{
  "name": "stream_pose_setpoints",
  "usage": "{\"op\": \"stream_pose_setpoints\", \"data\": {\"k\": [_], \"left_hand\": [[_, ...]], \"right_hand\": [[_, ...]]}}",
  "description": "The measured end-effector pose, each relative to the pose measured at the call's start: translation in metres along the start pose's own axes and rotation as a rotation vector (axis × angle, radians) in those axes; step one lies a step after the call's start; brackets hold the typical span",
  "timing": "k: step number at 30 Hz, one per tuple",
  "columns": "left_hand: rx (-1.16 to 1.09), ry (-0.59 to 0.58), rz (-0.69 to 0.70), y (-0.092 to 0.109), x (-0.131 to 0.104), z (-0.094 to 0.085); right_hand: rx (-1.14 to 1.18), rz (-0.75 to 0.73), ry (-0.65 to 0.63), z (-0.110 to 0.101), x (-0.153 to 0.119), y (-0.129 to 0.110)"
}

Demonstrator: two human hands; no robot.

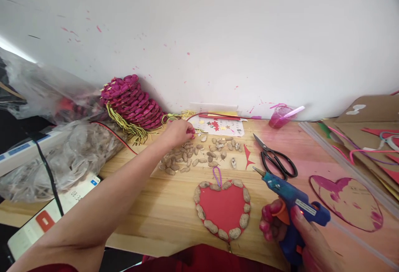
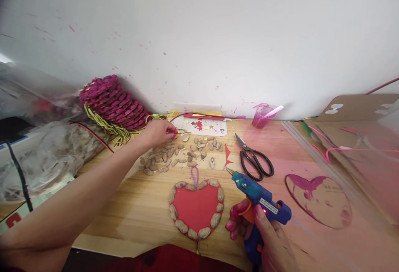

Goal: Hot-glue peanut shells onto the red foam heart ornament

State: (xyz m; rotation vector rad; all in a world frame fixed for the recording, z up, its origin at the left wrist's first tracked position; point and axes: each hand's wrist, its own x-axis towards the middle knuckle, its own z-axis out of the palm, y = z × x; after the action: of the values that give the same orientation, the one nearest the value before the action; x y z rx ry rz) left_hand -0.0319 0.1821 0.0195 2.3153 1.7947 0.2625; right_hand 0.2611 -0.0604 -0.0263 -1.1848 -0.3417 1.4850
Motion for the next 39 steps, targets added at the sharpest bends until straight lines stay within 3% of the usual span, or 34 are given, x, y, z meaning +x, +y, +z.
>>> {"op": "stream_pose_setpoints", "data": {"k": [13, 20, 24, 28, 34, 39], "left_hand": [[0.057, -0.01, -0.008, 0.01, -0.006, -0.003], [0.023, 0.081, -0.027, 0.006, 0.005, -0.009], [0.011, 0.139, -0.061, 0.008, 0.02, -0.009], [0.023, 0.125, -0.053, 0.007, 0.026, -0.007], [0.093, 0.016, 0.037, -0.003, 0.012, -0.003], [0.19, 0.019, 0.109, -0.001, 0.0, 0.001]], "right_hand": [[-0.009, 0.002, 0.01, 0.004, -0.002, -0.001], [0.007, 0.041, -0.014, -0.007, 0.002, 0.003], [0.002, 0.005, 0.02, 0.007, -0.003, -0.003], [-0.003, 0.012, 0.062, 0.02, -0.009, -0.01], [0.007, 0.022, 0.001, 0.005, -0.002, -0.003], [0.004, 0.025, 0.019, 0.001, 0.002, -0.001]]}}
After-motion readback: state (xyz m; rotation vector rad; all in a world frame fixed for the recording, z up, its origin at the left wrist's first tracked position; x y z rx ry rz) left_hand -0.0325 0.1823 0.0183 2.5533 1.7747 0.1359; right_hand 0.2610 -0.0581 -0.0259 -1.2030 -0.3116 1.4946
